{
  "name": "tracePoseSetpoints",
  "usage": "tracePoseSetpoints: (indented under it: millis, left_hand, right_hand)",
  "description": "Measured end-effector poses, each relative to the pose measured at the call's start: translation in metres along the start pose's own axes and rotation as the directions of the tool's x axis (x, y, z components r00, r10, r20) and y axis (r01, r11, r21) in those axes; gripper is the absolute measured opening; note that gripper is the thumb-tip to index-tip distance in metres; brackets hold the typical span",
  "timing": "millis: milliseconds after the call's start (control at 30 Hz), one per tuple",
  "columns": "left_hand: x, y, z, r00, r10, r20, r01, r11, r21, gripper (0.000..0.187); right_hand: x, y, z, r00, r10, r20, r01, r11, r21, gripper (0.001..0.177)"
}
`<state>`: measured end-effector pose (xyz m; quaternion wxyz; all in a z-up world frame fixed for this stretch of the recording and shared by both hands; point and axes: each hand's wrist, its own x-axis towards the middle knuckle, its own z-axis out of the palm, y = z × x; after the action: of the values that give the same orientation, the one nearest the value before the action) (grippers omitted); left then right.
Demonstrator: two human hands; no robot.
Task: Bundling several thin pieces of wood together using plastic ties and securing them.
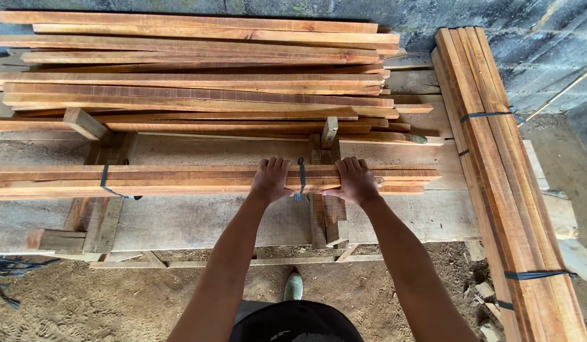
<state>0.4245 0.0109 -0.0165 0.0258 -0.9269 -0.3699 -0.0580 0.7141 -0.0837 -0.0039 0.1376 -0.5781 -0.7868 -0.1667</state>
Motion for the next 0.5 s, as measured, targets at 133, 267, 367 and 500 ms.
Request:
tracePoseSetpoints:
  millis: [133,267,367,500]
  left_hand:
    - [-0.004,0.000,-0.001,0.999,0.003,-0.041,-0.004,1.000,-0.005,0.096]
    - [-0.011,-0.011,-0.019,1.000,0.009,-0.005,-0.009,0.999,-0.034,0.093]
    - [-0.031,-0.042,-0.010,1.000,-0.025,0.000,0.025,0.999,-0.025,0.094]
    - [-0.072,-0.109,-0.011,0.992,-0.123,0.034,0.124,0.992,-0.023,0.095]
  right_hand:
    - [0.001,-0.006,-0.007,0.998,0.036,0.059,-0.036,0.999,-0.016,0.091]
    - [0.005,-0.009,-0.014,0.967,0.170,0.191,-0.175,0.985,0.008,0.097]
    - [0.006,-0.011,-0.013,0.942,0.217,0.256,-0.220,0.975,-0.018,0.100]
    - [0.009,-0.017,-0.021,0.909,0.267,0.320,-0.264,0.963,-0.053,0.103]
